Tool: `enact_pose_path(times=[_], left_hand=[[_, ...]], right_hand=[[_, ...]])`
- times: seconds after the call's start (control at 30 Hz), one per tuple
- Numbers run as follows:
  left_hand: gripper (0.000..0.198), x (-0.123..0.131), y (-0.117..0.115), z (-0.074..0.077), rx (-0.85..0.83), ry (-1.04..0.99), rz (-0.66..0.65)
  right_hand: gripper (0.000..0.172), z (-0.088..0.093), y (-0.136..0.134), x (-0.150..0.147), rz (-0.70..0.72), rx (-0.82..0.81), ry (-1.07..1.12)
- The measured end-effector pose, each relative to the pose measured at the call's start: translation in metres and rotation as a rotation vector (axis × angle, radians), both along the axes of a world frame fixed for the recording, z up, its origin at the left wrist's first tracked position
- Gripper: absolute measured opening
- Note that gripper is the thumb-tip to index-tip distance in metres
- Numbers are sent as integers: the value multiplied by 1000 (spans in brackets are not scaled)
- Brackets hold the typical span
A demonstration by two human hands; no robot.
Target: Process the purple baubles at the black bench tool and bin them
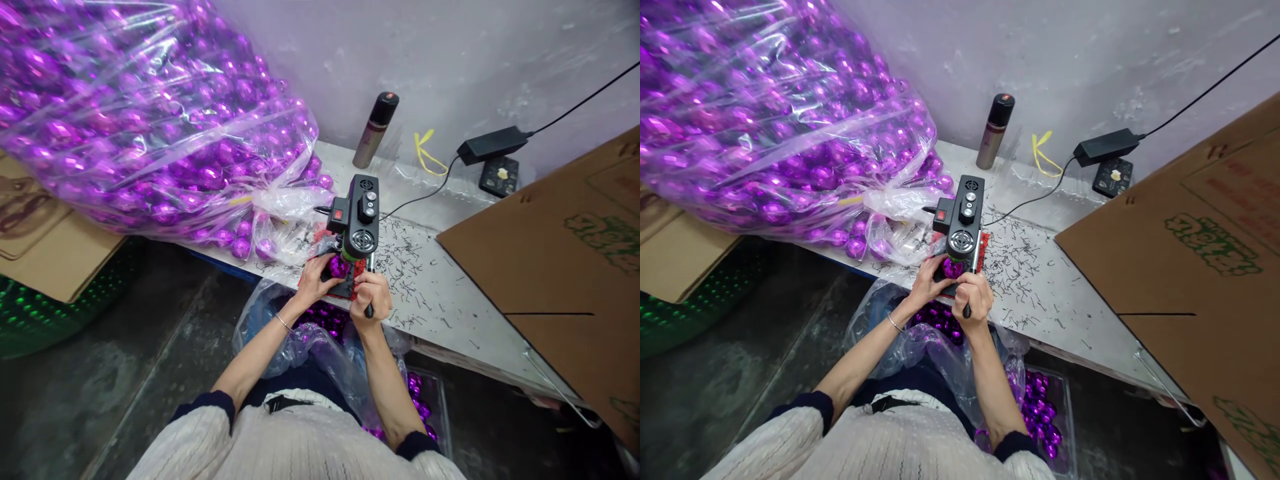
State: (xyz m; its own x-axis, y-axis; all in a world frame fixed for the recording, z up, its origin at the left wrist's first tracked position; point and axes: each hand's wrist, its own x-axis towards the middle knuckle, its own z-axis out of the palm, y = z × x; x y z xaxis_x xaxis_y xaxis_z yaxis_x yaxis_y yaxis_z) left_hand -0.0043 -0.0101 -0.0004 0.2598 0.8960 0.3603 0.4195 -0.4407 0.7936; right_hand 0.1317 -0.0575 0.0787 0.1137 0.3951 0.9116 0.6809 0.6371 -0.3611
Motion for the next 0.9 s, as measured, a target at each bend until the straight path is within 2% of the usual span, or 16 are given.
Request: enact_pose_path(times=[0.37,0.77,0.9], left_hand=[[66,0,0,-2,46,-26,-5],[62,1,2,-2,7,-7,-1],[63,1,3,-3,13,-15,-5]], right_hand=[[23,-14,1,2,22,-18,40],[24,-21,6,3,4,20,-48],[25,-12,4,0,20,15,-12]])
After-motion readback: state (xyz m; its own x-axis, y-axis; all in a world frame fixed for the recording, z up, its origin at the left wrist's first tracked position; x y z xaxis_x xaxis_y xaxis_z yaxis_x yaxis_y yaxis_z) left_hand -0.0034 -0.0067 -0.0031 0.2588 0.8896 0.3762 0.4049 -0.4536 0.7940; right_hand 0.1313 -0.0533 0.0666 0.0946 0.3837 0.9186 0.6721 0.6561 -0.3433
